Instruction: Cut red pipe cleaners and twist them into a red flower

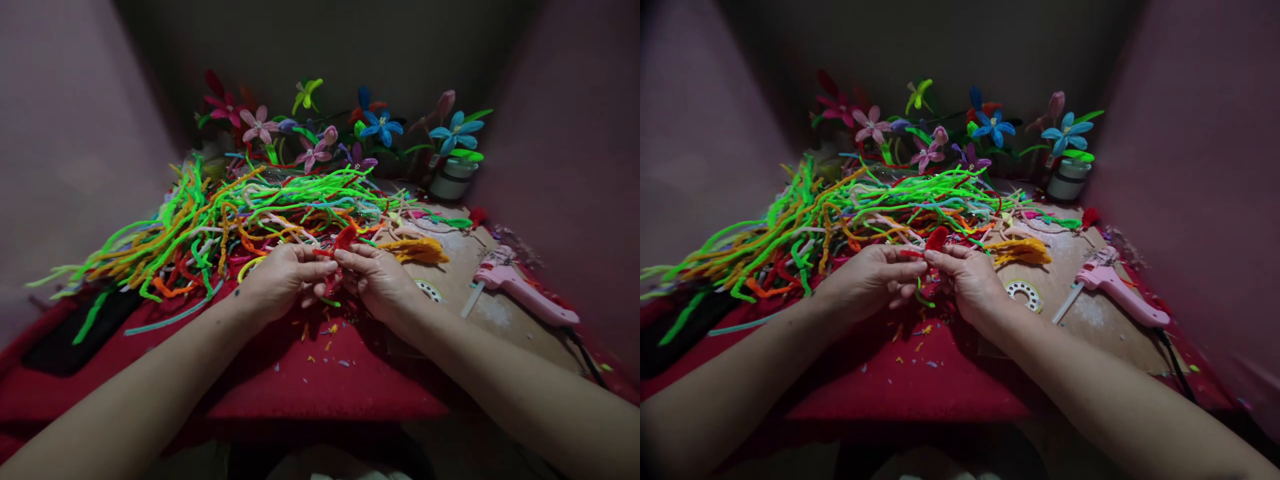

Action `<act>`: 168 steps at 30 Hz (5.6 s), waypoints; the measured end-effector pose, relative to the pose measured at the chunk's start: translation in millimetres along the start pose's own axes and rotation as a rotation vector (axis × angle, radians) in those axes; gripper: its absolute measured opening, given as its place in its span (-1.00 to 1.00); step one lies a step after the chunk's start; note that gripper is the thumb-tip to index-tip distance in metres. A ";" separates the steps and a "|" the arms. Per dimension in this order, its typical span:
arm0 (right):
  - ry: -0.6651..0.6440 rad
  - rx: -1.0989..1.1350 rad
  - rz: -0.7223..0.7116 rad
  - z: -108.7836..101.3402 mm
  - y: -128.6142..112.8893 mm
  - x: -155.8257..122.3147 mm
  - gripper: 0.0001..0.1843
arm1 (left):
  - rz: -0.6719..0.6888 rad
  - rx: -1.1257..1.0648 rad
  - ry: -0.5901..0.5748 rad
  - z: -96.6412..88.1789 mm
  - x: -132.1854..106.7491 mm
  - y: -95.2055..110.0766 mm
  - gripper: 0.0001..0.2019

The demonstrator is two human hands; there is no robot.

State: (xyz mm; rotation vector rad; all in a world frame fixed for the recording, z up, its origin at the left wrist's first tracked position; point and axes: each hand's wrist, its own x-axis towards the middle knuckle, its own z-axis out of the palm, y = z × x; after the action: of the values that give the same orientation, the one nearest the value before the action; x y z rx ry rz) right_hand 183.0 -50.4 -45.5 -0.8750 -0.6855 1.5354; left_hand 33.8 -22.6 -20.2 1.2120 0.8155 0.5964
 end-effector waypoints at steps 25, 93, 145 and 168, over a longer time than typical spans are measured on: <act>-0.007 -0.131 -0.094 -5.3 3.0 -0.3 -0.77 | 0.156 0.321 0.189 12.6 -1.0 0.2 -0.81; 0.002 -0.208 -0.131 2.3 -7.4 -1.6 -0.91 | 0.122 0.175 0.139 3.1 -3.7 5.9 -0.93; -0.040 -0.385 -0.036 4.5 -4.9 -7.8 -0.83 | 0.821 1.474 0.248 1.8 -6.6 -1.5 -0.79; -0.150 -0.549 -0.134 5.0 -16.2 -8.8 -0.88 | -0.045 0.230 -0.246 -26.3 0.0 15.8 -0.74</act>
State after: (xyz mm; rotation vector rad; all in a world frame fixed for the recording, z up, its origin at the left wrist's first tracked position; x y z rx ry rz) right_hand 187.9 -56.5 -28.1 -1.0957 -1.2865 1.3175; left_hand 12.8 -3.5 -8.5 1.4403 0.7134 0.3137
